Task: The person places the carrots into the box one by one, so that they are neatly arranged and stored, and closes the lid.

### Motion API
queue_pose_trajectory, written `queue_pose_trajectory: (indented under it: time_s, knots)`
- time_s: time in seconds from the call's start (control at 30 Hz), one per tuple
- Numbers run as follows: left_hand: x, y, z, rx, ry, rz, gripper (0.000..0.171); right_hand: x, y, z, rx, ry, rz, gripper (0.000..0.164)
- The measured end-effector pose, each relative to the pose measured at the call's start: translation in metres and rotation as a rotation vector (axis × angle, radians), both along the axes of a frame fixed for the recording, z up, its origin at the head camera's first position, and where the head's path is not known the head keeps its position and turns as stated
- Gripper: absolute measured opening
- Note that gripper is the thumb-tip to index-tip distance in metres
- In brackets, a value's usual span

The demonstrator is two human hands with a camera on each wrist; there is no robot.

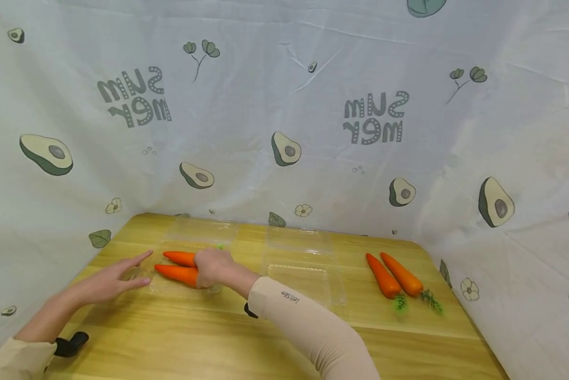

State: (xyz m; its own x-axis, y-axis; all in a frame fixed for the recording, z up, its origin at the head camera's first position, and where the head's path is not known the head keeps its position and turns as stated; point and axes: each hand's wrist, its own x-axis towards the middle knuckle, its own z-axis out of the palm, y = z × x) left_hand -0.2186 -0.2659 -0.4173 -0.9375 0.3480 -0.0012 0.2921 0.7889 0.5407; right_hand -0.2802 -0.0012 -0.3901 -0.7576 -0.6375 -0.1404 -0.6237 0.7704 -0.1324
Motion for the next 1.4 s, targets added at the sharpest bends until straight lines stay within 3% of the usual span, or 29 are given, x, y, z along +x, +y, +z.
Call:
queue_pose_trajectory:
  time_s: [0.23, 0.43, 0.63, 0.93, 1.13, 1.33, 1.4]
  knots:
    - [-0.002, -0.001, 0.005, -0.022, -0.025, 0.003, 0.082, -0.005, 0.002, 0.003, -0.025, -0.012, -0.069, 0.026]
    - [-0.007, 0.000, 0.009, -0.013, 0.008, 0.016, 0.079, -0.012, 0.011, 0.007, -0.064, 0.032, -0.098, 0.042]
    - [-0.017, 0.003, 0.017, 0.011, 0.047, 0.055, 0.075, -0.017, 0.019, 0.015, -0.148, 0.010, -0.134, 0.041]
    - [-0.036, 0.003, 0.028, -0.047, 0.090, 0.126, 0.076, -0.031, 0.022, 0.023, -0.273, -0.001, -0.180, 0.041]
    - [-0.047, -0.002, 0.033, 0.029, 0.011, 0.114, 0.073, -0.039, 0.028, 0.021, -0.383, -0.060, -0.229, 0.043]
    - [-0.062, -0.003, 0.037, 0.037, -0.035, 0.131, 0.077, -0.051, 0.038, 0.019, -0.471, -0.136, -0.303, 0.047]
    - [-0.067, -0.002, 0.038, 0.047, -0.047, 0.144, 0.078, -0.054, 0.041, 0.020, -0.480, -0.119, -0.319, 0.047]
